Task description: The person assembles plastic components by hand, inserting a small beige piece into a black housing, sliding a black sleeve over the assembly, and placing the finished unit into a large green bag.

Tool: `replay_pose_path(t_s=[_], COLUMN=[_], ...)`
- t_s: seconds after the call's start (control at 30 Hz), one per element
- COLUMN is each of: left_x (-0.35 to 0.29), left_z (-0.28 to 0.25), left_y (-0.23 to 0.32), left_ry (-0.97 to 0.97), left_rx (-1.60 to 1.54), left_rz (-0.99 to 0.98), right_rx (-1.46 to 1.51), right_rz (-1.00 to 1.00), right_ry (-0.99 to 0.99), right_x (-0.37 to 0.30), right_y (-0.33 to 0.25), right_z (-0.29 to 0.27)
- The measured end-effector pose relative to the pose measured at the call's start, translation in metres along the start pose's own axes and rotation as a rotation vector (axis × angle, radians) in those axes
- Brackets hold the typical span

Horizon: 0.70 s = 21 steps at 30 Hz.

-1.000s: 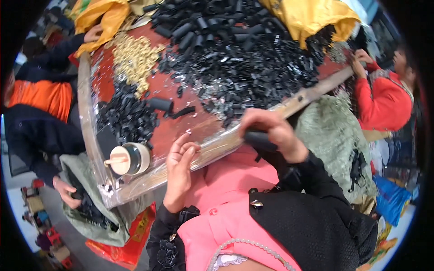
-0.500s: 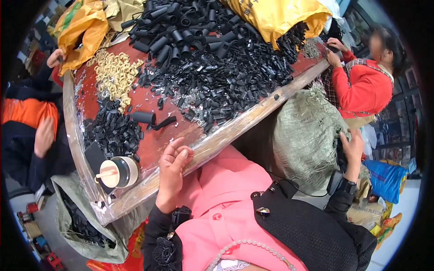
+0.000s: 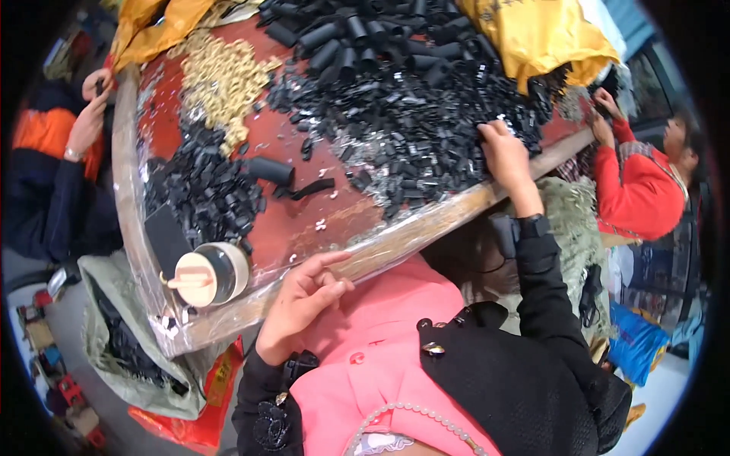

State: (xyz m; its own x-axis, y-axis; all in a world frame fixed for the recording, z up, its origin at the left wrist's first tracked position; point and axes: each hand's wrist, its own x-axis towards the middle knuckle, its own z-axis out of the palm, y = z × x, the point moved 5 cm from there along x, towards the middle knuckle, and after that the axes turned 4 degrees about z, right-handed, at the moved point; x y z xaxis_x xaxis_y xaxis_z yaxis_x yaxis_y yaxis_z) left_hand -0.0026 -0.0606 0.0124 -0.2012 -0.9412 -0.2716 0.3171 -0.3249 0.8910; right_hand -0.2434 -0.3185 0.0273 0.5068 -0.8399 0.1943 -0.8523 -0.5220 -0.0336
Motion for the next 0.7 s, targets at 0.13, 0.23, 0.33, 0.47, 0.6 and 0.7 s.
replay_pose_path(t_s=[0.13,0.23,0.33,0.47,0.6,0.7], left_x=[0.011,0.019,0.026,0.029,0.011,-0.005], left_z=[0.003,0.014,0.029,0.032,0.017,0.0], left_y=[0.0,0.005,0.008,0.005,-0.015,-0.025], left_ry=[0.035,0.081,0.154,0.245,0.325,0.381], left_rx=[-0.119,-0.059,-0.085,-0.237,-0.294,-0.267], left_rz=[0.104,0.157,0.214,0.245,0.143,0.05], right_rx=[0.034,0.161,0.562,1.038,1.175,1.009], right_rz=[0.085,0.06,-0.042,-0.391,-0.521,-0.477], right_ry=[0.141,0.293,0.334,-0.037,-0.194,-0.177], right_x=[-0.001,-0.002,-0.013,-0.049,-0.059,-0.049], right_y=[0.006,-0.006,-0.056,-0.166,-0.194,-0.195], right_z=[-0.001,-0.019,-0.045,-0.042,-0.026,-0.002])
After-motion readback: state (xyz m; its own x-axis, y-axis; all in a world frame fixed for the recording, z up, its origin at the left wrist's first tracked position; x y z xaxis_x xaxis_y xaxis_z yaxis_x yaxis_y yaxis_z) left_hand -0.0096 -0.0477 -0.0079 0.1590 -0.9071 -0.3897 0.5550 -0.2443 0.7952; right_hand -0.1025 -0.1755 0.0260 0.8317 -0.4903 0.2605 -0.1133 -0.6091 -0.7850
